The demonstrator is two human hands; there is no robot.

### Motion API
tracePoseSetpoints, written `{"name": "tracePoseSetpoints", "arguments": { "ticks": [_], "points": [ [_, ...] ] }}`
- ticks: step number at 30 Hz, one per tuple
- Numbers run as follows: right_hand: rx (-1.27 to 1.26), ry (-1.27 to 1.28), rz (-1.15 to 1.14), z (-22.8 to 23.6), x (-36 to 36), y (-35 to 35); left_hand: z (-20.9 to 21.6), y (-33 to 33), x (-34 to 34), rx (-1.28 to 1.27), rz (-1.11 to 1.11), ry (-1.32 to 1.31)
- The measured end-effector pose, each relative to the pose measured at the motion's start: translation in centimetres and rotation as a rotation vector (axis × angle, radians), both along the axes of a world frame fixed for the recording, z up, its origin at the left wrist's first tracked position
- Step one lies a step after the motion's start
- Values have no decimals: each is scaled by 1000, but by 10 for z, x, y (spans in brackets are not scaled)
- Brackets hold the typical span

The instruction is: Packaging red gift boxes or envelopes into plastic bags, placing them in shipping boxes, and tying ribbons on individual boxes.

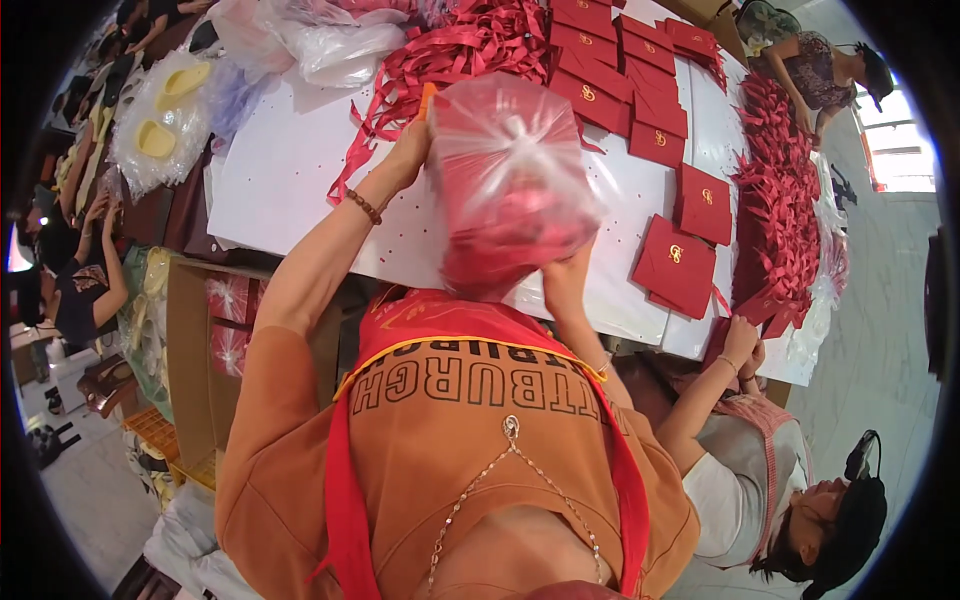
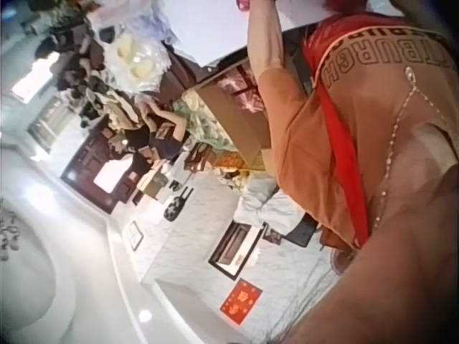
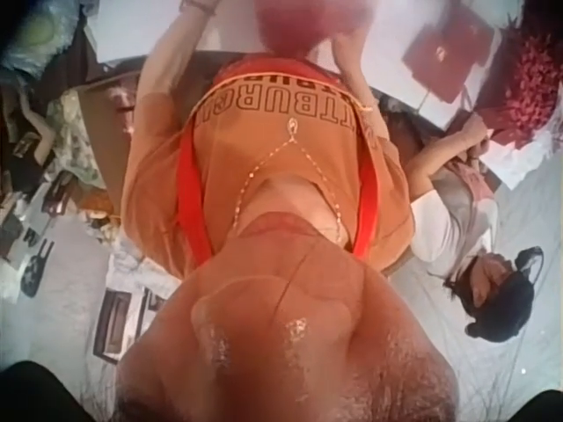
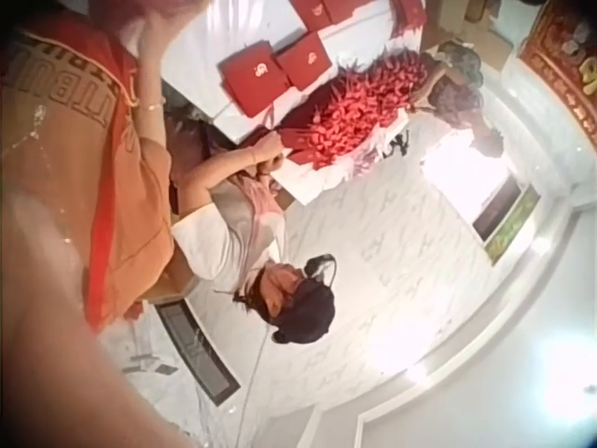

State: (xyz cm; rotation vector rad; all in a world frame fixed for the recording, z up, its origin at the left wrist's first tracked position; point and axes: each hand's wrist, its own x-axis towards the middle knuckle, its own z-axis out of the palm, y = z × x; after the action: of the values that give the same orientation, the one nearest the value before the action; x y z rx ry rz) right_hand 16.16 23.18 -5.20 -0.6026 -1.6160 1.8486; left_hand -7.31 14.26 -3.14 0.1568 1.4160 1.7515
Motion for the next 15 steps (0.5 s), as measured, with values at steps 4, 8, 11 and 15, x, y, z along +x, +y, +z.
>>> {"name": "tracePoseSetpoints", "arguments": {
  "ticks": [4,8,11,15],
  "points": [
    [-320,66,-22,8,-21,30,35,4,-10,-210,-18,731],
    [-95,-356,91,-44,-33,55,30,-4,-16,-676,-415,987],
    [-220,-470,79,-43,-33,60,-10,-16,-31,-726,-441,964],
    [-173,-268,-85,-28,-52,71,-3,-14,-36,-426,-258,659]
  ]
}}
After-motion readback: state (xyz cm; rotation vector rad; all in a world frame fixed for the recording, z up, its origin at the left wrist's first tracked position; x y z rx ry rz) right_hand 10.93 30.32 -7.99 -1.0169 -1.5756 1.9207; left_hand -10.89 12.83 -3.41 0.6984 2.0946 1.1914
